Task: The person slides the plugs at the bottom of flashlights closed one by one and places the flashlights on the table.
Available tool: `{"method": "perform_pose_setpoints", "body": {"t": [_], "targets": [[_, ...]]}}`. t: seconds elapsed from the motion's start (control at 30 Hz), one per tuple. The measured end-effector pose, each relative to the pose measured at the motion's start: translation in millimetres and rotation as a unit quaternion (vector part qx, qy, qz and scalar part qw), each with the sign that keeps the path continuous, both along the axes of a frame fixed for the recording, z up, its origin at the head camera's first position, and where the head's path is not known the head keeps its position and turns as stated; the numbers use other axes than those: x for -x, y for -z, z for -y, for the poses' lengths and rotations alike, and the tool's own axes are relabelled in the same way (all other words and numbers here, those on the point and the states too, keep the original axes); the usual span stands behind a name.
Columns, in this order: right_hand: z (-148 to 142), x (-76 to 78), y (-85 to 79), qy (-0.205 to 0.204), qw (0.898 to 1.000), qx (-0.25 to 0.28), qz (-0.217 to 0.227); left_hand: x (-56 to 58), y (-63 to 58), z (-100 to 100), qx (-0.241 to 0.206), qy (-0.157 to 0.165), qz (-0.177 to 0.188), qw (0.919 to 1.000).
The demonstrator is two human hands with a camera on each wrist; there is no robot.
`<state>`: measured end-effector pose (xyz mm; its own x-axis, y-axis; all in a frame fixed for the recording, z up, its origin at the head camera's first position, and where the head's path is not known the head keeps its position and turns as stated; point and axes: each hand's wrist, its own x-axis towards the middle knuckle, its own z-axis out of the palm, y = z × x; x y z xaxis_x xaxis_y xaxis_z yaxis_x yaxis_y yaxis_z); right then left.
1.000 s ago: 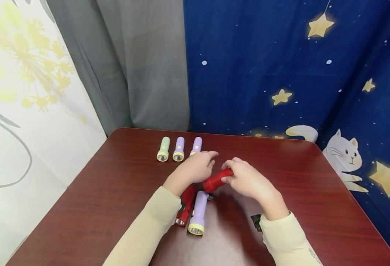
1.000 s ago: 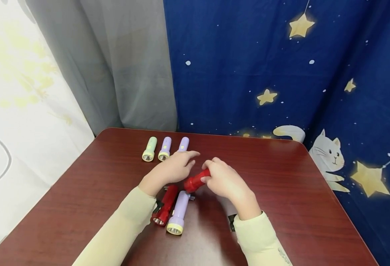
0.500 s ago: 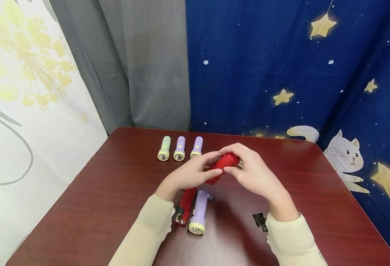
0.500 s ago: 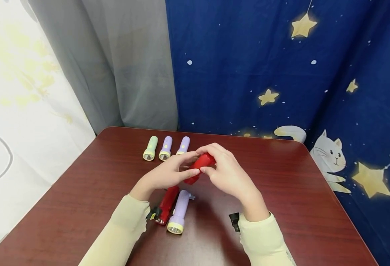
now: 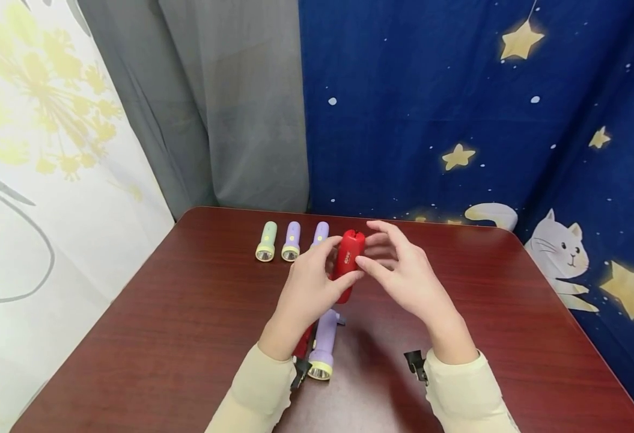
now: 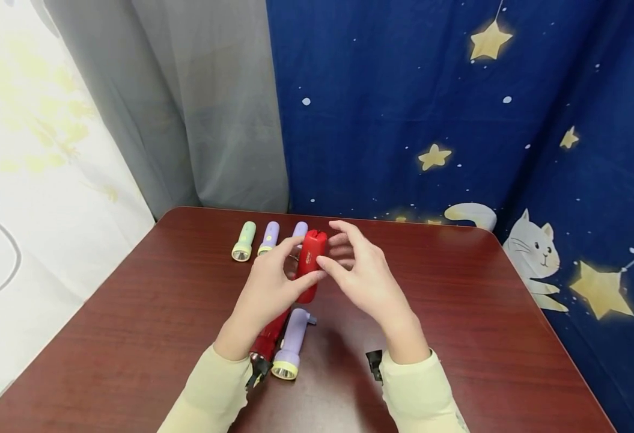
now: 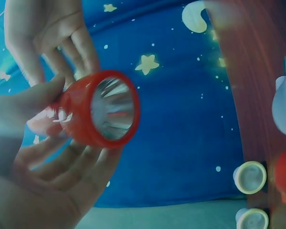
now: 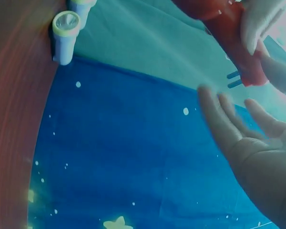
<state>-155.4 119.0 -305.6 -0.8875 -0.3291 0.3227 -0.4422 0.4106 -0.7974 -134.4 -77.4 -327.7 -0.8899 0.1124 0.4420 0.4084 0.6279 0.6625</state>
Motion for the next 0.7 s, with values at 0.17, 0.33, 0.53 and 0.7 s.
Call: {"method": "perform_pose_setpoints", "body": {"t": [0.17, 0.33, 0.53, 0.7], "targets": [[8.0, -3.7, 1.6, -0.002, 1.0, 0.003, 0.002, -5.9, 2.7, -4.9, -0.015, -0.049, -0.012, 0.9986], [11.6, -9.0, 2.3, -0.002, 1.0, -0.01, -0.014, -9.9, 3.3, -6.0, -0.021, -0.054, -0.011, 0.9983], [14.6, -14.9, 4.4, -0.004, 0.999, -0.029, -0.04, -12.6, 5.6, -8.0, 0.016, -0.039, -0.043, 0.9982], [15.4, -18.3, 3.7, 0.011, 0.998, -0.028, -0.055, -15.9, 4.5, -7.9, 0.017, -0.026, -0.047, 0.9984]]}}
